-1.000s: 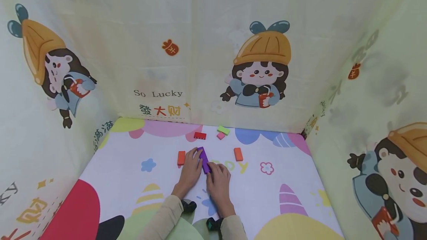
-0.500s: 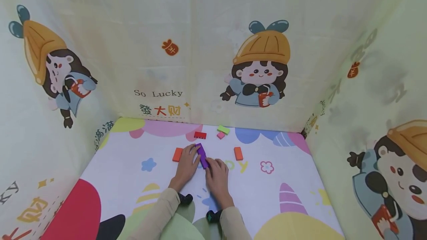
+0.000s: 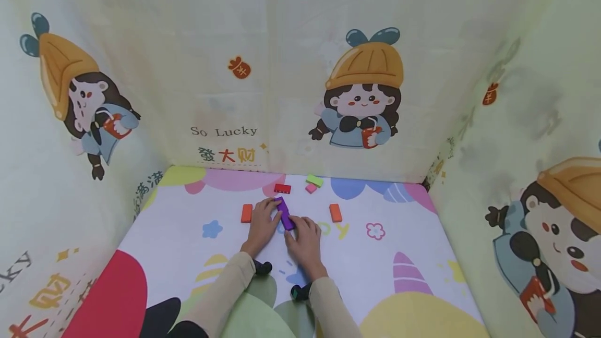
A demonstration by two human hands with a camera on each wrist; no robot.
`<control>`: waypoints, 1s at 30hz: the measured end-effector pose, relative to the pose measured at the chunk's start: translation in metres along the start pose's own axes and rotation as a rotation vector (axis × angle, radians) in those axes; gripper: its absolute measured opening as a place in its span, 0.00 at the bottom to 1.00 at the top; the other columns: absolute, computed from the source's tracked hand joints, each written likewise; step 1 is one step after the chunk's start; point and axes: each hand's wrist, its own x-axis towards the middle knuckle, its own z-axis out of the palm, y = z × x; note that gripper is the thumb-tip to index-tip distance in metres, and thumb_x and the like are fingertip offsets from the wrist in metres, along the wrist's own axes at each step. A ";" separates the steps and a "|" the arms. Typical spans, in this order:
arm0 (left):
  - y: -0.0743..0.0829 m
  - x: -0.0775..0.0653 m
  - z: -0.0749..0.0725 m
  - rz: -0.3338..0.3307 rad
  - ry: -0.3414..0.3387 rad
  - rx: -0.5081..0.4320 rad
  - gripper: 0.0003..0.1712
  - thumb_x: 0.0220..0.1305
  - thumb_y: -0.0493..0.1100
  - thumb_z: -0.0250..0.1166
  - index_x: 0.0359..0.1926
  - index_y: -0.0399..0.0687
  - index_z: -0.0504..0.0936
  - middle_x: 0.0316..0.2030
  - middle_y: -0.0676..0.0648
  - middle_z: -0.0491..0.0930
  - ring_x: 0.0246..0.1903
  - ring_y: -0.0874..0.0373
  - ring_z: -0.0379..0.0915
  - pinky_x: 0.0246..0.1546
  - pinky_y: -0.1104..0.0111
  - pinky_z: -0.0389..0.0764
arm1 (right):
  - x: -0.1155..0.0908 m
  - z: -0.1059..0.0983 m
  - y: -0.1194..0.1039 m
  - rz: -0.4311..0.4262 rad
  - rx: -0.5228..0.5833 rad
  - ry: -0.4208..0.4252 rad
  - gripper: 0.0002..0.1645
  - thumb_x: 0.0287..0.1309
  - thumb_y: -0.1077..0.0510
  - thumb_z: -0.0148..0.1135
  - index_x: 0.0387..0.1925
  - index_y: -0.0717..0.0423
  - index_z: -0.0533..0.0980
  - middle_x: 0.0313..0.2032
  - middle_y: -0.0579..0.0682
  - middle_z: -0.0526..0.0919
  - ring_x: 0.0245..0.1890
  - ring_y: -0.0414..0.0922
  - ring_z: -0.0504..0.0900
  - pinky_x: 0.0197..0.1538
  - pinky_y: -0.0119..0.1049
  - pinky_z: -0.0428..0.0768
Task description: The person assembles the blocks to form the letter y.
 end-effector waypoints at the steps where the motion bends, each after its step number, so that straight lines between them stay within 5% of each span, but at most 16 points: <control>1: 0.001 0.001 0.000 -0.008 -0.001 -0.006 0.24 0.73 0.51 0.66 0.66 0.50 0.81 0.68 0.43 0.75 0.68 0.44 0.69 0.68 0.47 0.74 | 0.001 0.000 0.000 0.015 -0.002 -0.005 0.28 0.68 0.48 0.68 0.68 0.42 0.76 0.63 0.47 0.83 0.71 0.54 0.70 0.75 0.61 0.59; 14: 0.003 0.002 -0.002 -0.044 0.027 -0.036 0.22 0.71 0.51 0.69 0.62 0.52 0.83 0.65 0.44 0.77 0.64 0.46 0.72 0.67 0.47 0.74 | 0.002 0.003 -0.002 0.131 0.063 0.020 0.28 0.67 0.47 0.70 0.67 0.38 0.79 0.63 0.52 0.83 0.70 0.54 0.72 0.74 0.60 0.64; 30: 0.002 0.004 -0.001 -0.069 0.036 -0.036 0.19 0.71 0.49 0.69 0.60 0.52 0.83 0.64 0.45 0.78 0.63 0.47 0.73 0.65 0.50 0.75 | 0.002 0.005 0.001 0.078 0.060 0.057 0.27 0.67 0.49 0.70 0.67 0.40 0.79 0.61 0.51 0.85 0.68 0.53 0.75 0.71 0.58 0.66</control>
